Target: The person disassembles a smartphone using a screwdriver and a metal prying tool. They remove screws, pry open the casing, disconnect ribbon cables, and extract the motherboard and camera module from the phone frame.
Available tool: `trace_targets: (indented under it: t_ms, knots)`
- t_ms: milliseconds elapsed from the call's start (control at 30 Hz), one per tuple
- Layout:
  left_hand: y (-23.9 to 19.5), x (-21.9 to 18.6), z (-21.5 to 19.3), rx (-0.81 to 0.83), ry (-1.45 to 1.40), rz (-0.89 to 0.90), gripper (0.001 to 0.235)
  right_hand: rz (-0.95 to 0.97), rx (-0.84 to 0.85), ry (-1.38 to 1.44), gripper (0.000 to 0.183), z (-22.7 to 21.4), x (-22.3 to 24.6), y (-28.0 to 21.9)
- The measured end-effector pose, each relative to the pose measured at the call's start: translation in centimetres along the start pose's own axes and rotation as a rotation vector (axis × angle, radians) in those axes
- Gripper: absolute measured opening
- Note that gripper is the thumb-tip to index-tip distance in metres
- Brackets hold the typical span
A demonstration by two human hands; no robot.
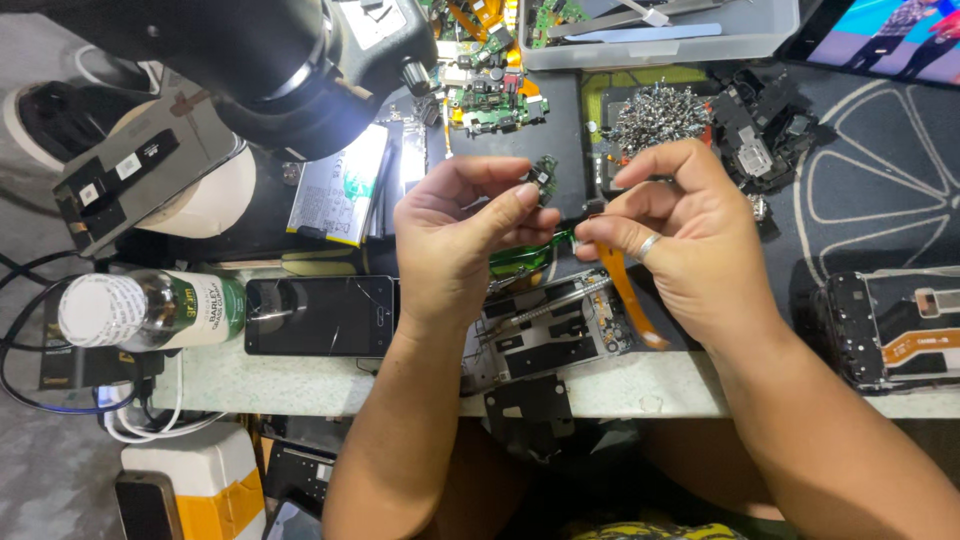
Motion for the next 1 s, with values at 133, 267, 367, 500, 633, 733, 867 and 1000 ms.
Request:
trace_targets:
  t_ms: [133, 267, 367, 500, 633, 733, 867, 1000]
  knots:
    - [0.0, 0.2, 0.5, 0.052, 0.041, 0.001, 0.023, 0.028, 0.027, 0.023, 0.043, 0.0, 0.0, 0.1]
    - [-0.1, 0.4, 0.8, 0.072, 0.056, 0.0, 0.021, 0.061, 0.047, 0.047, 0.041, 0.3, -0.2, 0.0]
    - [-0.1, 0.4, 0.8, 0.081, 0.059, 0.009, 0.019, 0.11, 0.05, 0.055, 0.039, 0.5, -0.5, -0.1]
    - [-0.2, 0.3, 0.8, 0.097, 0.054, 0.017, 0.018, 0.123, 0.07, -0.06, 0.026, 0.7, -0.4, -0.2]
    - [0.0, 0.2, 0.7, 0.078, 0.071, 0.03, 0.019, 0.141, 0.072, -0.003, 0.024, 0.7, -0.7, 0.0]
    - [-0.1, 0.0, 0.5, 0.042, 0.102, 0.053, 0.02, 0.109, 0.106, -0.041, 0.025, 0.7, -0.5, -0.1]
    - [-0.5, -0.7, 0.6, 0.006, 0.255, 0.127, 0.021, 0.05, 0.096, -0.187, 0.028, 0.7, 0.3, -0.4]
    - [-0.7, -0.6, 1.2, 0.049, 0.298, 0.144, 0.027, 0.007, 0.066, -0.161, 0.033, 0.8, 1.2, -0.4]
Point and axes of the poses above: each hand's wrist, its own y-axis towards the middle knuckle, its own z-axis out of the palm, x = y × z, the point moved 9 cm from there along y, towards the middle knuckle, and after that the axes turned 3 degrees about -y, right-handed, at the moved point
